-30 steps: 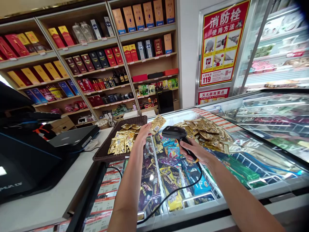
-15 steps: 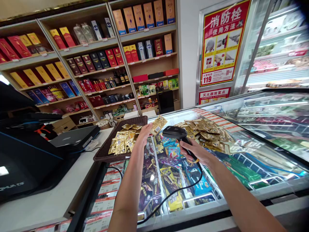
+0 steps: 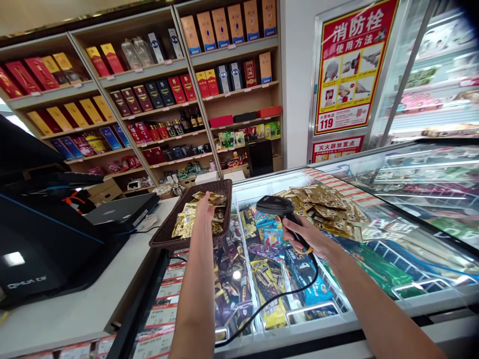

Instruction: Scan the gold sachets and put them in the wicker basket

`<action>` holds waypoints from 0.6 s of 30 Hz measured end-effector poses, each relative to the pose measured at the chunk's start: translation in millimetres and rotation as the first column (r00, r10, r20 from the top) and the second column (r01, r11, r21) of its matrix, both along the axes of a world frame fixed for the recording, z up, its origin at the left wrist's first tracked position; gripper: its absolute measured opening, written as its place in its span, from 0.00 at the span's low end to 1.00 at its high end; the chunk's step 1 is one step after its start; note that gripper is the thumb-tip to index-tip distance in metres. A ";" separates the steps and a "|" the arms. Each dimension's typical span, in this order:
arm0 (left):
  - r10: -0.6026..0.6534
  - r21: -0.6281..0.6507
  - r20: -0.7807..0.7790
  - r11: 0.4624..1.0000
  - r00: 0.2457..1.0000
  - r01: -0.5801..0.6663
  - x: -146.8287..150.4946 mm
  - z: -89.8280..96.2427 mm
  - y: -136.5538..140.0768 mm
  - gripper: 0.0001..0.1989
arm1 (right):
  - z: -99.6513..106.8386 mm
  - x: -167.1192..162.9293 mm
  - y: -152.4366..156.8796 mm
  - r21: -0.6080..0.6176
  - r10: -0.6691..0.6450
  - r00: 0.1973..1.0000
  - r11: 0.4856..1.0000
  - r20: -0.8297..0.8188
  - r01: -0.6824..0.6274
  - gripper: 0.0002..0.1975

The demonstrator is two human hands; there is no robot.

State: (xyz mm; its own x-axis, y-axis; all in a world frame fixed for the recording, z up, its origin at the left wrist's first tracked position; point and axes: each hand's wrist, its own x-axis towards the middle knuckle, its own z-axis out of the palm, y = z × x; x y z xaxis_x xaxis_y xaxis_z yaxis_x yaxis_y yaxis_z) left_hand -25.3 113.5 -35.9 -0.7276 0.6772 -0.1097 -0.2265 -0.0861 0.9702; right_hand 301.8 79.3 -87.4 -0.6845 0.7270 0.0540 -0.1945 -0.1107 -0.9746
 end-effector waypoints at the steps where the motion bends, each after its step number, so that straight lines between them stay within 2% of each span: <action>1: 0.047 0.001 -0.012 0.999 0.999 -0.047 -3.1 0.7 -0.7 0.07 | 0.4 -0.1 -0.2 -0.003 -0.001 1.000 1.000 -0.007 0.001 0.19; 3: 0.115 0.014 -0.051 0.993 0.992 -0.114 -2.1 1.7 -0.4 0.11 | 2.5 1.2 -0.1 -0.014 -0.016 0.999 1.000 -0.030 0.016 0.19; 5: 0.132 0.045 -0.107 0.991 0.985 -0.128 9.1 2.5 1.7 0.15 | 6.6 6.1 1.3 -0.036 -0.052 0.996 0.998 -0.077 0.049 0.20; 8: 0.089 0.109 -0.209 0.992 0.974 -0.067 40.4 1.9 6.2 0.18 | 16.1 21.1 7.4 -0.089 -0.132 0.971 0.989 -0.199 0.116 0.23; 10: 0.017 0.132 -0.340 0.991 0.940 0.030 66.2 -2.5 9.1 0.16 | 21.7 32.3 13.4 -0.132 -0.205 0.939 0.976 -0.277 0.174 0.24; 12: -0.100 0.076 -0.527 0.984 0.844 0.164 92.2 -11.4 13.3 0.15 | 24.4 39.5 19.2 -0.175 -0.311 0.903 0.947 -0.297 0.269 0.24; 14: -0.252 -0.079 -0.668 0.959 0.700 0.271 116.3 -24.3 20.9 0.17 | 23.6 40.3 23.6 -0.207 -0.424 0.870 0.902 -0.253 0.379 0.24; 15: -0.321 -0.166 -0.703 0.942 0.634 0.293 127.4 -31.5 26.4 0.17 | 22.4 38.3 25.1 -0.216 -0.472 0.854 0.877 -0.221 0.428 0.24; 18: -0.457 -0.309 -0.707 0.886 0.541 0.345 157.7 -52.2 47.0 0.15 | 18.6 28.5 27.9 -0.235 -0.566 0.807 0.818 -0.169 0.524 0.25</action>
State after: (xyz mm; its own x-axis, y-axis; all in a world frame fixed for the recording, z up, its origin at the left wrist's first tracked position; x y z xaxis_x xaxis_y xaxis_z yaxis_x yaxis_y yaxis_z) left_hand 132.4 160.6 -88.2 -0.2439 0.9409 0.2350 0.5923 -0.0473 0.8043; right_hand 330.3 107.2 -68.8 -0.1565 0.9877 -0.0031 -0.4794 -0.0787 -0.8740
